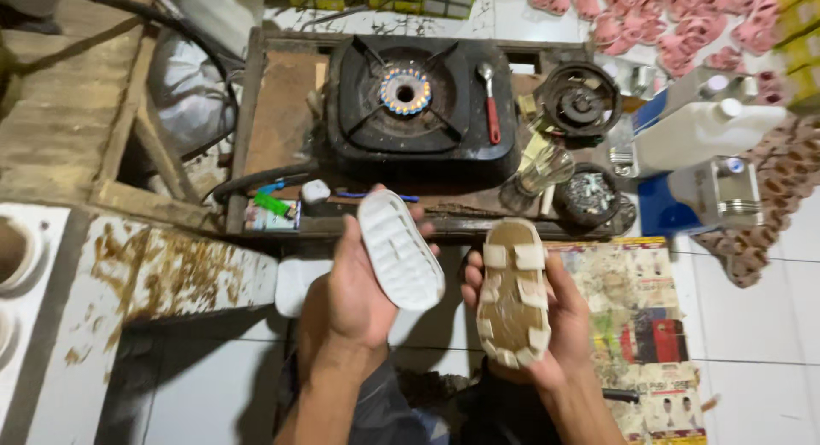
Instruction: The person trims excess material from the edges of white sandals using a knife. They repeatedly heat the sole on a gas stove and press it with a white plastic mold to shape the material, then trim again. Finished sandals are placed on a nearby shelf.
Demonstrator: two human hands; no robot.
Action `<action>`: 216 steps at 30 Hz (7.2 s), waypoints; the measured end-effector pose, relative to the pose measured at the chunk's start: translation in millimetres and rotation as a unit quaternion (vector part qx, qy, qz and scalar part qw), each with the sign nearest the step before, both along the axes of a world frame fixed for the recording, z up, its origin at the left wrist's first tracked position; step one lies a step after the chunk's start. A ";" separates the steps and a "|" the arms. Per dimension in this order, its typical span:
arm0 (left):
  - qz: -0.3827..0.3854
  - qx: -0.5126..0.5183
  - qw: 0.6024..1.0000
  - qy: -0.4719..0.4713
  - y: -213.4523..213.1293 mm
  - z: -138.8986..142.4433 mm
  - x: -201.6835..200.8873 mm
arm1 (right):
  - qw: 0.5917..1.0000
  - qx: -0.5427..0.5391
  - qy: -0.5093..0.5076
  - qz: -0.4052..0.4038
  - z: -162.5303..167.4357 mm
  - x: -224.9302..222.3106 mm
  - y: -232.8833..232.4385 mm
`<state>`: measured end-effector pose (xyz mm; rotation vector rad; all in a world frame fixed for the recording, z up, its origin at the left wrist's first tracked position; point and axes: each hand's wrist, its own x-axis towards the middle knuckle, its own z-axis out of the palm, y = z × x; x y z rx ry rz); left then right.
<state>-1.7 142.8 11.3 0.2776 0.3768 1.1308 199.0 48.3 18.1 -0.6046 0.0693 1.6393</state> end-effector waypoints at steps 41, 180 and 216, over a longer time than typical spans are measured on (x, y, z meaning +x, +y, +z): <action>0.002 0.059 0.982 0.179 -132.5 6.9 16.1 | 0.709 0.088 -0.699 -0.030 23.3 -71.0 -89.7; -0.133 -0.123 0.964 0.194 -255.0 7.1 -23.0 | 0.913 -0.020 -0.357 0.198 2.4 -39.1 -214.5; 0.043 0.537 0.688 0.485 -66.9 40.5 24.7 | 0.430 0.245 -0.869 -0.023 65.8 10.6 -59.1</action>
